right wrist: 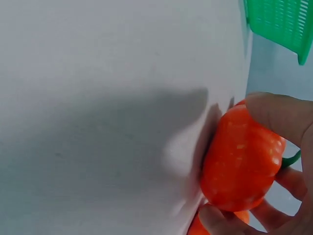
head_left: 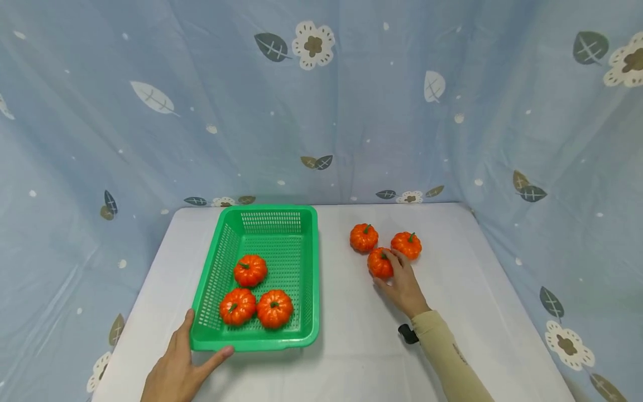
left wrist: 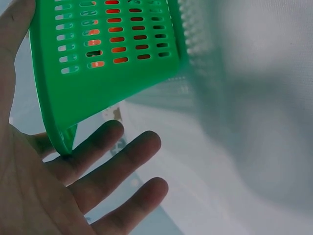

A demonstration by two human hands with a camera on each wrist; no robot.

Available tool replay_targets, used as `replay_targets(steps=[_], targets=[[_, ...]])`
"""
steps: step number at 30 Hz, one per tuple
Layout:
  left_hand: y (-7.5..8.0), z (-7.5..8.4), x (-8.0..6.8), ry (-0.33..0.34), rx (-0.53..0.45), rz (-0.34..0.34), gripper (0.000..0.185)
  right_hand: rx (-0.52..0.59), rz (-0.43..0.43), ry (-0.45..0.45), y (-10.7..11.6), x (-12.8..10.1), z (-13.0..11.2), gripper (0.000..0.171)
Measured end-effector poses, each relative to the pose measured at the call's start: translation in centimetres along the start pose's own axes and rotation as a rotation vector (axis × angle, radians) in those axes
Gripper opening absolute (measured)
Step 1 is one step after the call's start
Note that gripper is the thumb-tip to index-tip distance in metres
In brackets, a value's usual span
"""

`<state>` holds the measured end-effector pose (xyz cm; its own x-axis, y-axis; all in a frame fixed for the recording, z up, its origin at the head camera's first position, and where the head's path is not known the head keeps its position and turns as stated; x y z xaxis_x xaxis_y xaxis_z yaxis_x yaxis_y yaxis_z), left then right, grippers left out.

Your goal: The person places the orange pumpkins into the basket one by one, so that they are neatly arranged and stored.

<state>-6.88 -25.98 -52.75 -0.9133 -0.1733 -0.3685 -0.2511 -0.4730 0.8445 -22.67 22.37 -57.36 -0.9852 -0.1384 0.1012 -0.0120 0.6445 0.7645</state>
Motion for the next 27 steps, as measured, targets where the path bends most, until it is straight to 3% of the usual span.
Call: replay_targets(steps=[6, 15, 27], targets=[[0.18, 0.06, -0.06, -0.010, -0.005, 0.008, 0.133, 0.001, 0.018, 0.026, -0.17, -0.09, -0.36, 0.074], [0.05, 0.05, -0.20, -0.006, -0.009, 0.008, 0.133, 0.014, -0.002, -0.022, -0.61, -0.13, -0.37, 0.069], [0.09, -0.25, -0.23, -0.004, -0.014, 0.016, 0.132, 0.012, -0.023, -0.031, -0.62, -0.28, -0.84, 0.077]])
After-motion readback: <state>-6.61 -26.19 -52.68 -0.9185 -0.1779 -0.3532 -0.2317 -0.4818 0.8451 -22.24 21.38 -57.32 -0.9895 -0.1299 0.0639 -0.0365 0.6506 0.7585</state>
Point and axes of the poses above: each hand's wrist, its own x-axis towards the middle knuckle, its own y-axis out of the back of the hand, z = x × y, the point moved 6 cm from there along x, towards the middle knuckle, and after that the axes turned 2 degrees about -z, right-handed, at the moved point
